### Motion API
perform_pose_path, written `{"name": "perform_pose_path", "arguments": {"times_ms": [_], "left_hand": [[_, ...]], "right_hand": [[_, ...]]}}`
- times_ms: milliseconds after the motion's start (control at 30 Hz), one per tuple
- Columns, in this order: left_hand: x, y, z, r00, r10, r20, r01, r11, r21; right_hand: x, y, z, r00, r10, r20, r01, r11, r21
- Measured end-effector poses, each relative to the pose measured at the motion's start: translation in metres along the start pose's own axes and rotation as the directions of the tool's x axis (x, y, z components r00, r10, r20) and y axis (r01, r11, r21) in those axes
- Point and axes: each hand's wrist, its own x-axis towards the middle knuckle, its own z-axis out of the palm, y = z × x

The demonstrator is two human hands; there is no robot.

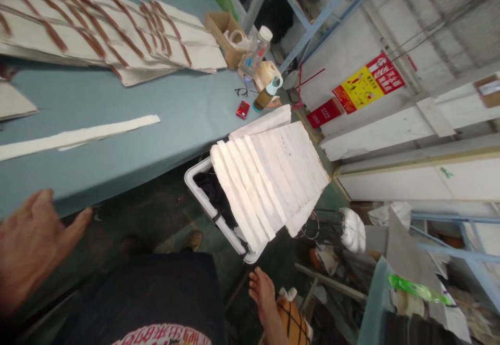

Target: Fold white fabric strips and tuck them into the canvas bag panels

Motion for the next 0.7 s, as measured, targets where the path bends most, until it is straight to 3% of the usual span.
{"name": "perform_pose_path", "arguments": {"times_ms": [133, 267, 500, 700], "left_hand": [[-0.019, 0.048, 0.019, 0.992, 0.091, 0.088, -0.087, 0.995, -0.044], [-0.039, 0.073, 0.045, 0.975, 0.195, 0.11, -0.184, 0.978, -0.101], [-0.082, 0.093, 0.088, 0.917, 0.375, 0.136, -0.347, 0.918, -0.193], [-0.114, 0.089, 0.109, 0.87, 0.451, 0.199, -0.401, 0.883, -0.246]], "right_hand": [[0.045, -0.02, -0.038, 0.997, -0.044, -0.066, 0.048, 0.997, 0.059], [0.093, -0.044, -0.056, 0.988, -0.127, -0.091, 0.136, 0.985, 0.105], [0.159, -0.068, -0.047, 0.97, -0.228, -0.088, 0.237, 0.965, 0.115], [0.172, -0.059, -0.037, 0.944, -0.326, -0.05, 0.328, 0.944, 0.045]]}}
